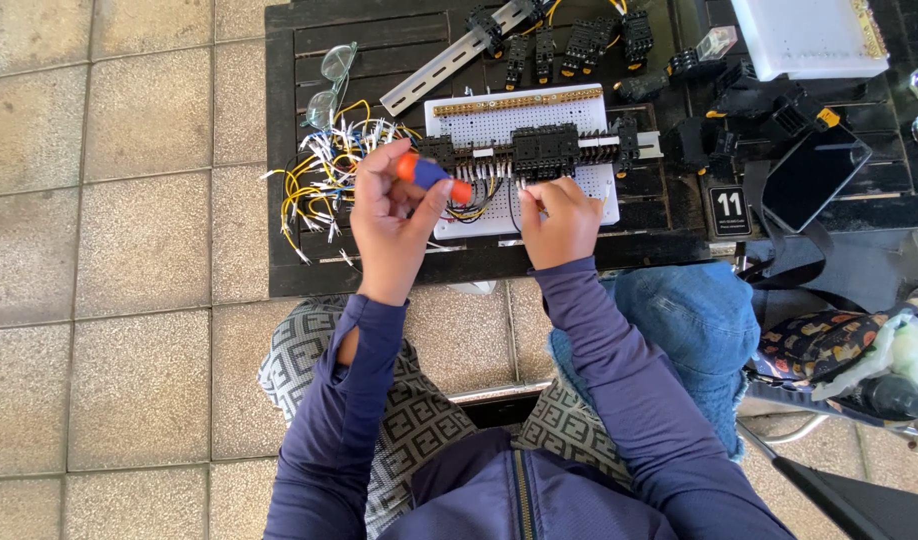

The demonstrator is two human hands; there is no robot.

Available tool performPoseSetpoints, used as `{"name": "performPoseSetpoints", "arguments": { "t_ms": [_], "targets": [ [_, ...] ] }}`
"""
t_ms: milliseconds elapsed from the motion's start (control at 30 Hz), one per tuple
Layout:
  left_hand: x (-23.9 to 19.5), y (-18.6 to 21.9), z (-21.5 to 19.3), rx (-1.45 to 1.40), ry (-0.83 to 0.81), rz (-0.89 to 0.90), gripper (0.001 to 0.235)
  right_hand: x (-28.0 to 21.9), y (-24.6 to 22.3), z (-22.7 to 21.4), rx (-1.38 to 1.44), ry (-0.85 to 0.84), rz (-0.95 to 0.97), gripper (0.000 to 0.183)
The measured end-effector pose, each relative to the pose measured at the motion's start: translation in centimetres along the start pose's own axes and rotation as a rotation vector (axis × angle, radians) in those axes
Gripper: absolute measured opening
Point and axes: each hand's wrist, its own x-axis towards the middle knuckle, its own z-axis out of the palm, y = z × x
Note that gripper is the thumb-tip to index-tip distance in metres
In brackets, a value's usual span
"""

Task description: The person uses a screwdriver to tighten screws on a breadboard setup containing electronic components and wires. They repeatedly insert wires into the board and secure them with the tool.

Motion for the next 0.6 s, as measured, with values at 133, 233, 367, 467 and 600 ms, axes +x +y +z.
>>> {"name": "performPoseSetpoints", "arguments": {
  "t_ms": [133, 233, 367, 467, 600],
  "targets": [
    [1.0, 0.0, 3.1, 0.045, -0.011, 0.088, 0.043, 0.0, 0.0, 0.4, -0.015, 0.020, 0.001, 0.015],
    [2.2, 1.0, 4.8, 0.136, 0.015, 0.213, 0.041, 0.6, -1.0, -0.5, -0.005, 0.020, -0.006, 0.016],
    [3.9, 1.6, 5.8, 0.320, -0.164, 0.138, 0.044, 1.1, -2.1, -1.5, -0.017, -0.083, 0.041, 0.017],
    [4.6, 0.9, 6.3, 0.377, -0.238, 0.213, 0.042, 1.4, -2.0, -1.4, -0.016, -0.085, 0.053, 0.020],
    [4.7, -0.1, 6.4, 0.322, -0.251, 0.210, 0.041, 1.0, -1.8, -1.4, -0.013, -0.112, 0.069, 0.020]
  ]
}}
